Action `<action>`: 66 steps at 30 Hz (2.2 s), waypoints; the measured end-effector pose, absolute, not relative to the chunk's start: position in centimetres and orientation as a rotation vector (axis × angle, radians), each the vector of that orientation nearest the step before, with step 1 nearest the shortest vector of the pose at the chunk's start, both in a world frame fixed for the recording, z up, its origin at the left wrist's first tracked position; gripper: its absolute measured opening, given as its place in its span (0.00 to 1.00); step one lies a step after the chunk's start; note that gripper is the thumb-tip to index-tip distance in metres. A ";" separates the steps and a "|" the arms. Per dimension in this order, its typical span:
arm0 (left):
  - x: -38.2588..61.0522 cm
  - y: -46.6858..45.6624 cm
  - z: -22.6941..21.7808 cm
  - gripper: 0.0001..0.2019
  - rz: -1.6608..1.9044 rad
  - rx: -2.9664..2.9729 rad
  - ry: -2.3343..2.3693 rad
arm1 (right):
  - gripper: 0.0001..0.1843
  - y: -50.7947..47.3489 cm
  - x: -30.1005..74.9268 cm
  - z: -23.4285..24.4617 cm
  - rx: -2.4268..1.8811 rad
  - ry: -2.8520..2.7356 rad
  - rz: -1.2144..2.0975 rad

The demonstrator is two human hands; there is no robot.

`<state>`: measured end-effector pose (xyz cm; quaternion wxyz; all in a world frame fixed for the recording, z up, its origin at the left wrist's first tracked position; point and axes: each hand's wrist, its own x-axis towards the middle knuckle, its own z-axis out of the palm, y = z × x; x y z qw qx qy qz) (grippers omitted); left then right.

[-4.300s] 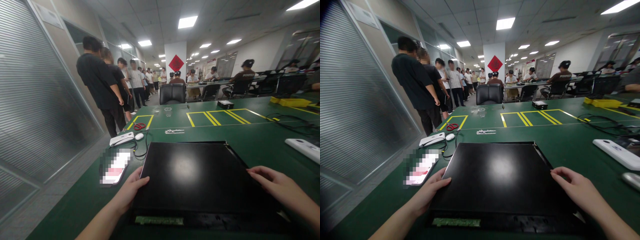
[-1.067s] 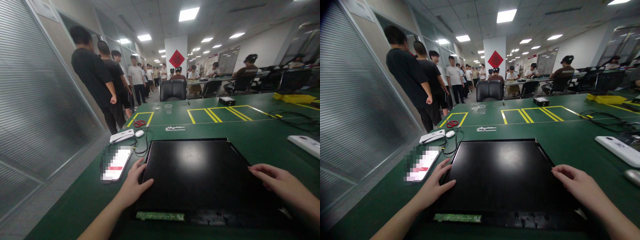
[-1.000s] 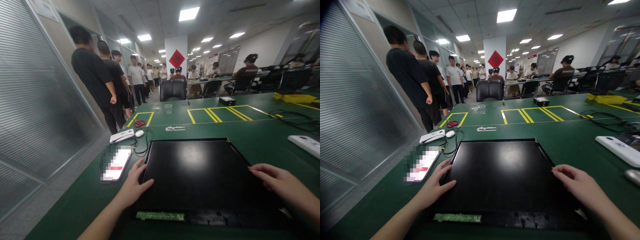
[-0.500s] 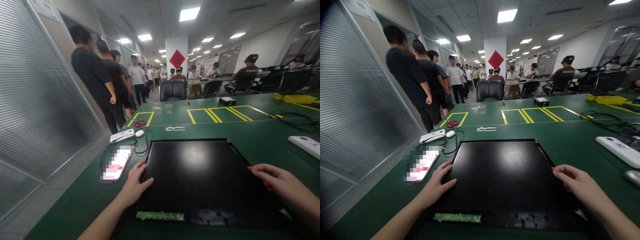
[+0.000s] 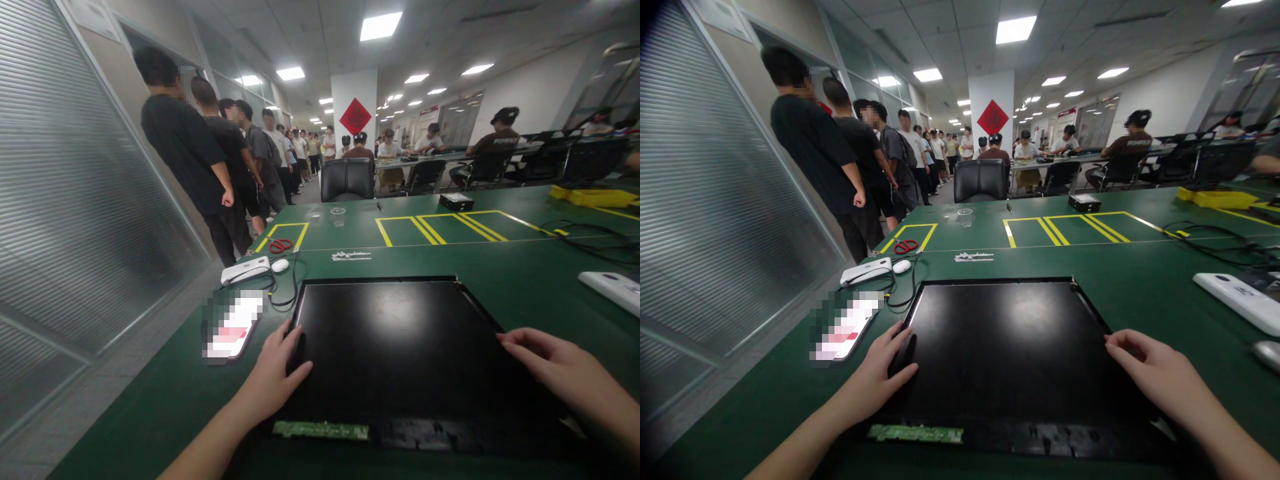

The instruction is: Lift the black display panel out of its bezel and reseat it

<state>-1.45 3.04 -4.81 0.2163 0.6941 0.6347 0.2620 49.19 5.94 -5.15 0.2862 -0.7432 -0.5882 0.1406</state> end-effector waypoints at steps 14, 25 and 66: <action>-2.4 1.4 0.8 0.32 0.281 2.157 1.374 | 0.29 6.1 49.3 -5.4 -2.011 -1.515 0.554; -1.6 1.6 1.3 0.32 0.247 2.309 1.237 | 0.28 6.2 49.5 -5.4 -1.990 -1.552 0.518; -1.0 2.5 -1.6 0.34 0.176 2.446 1.766 | 0.27 6.3 49.4 -5.1 -1.992 -1.551 0.507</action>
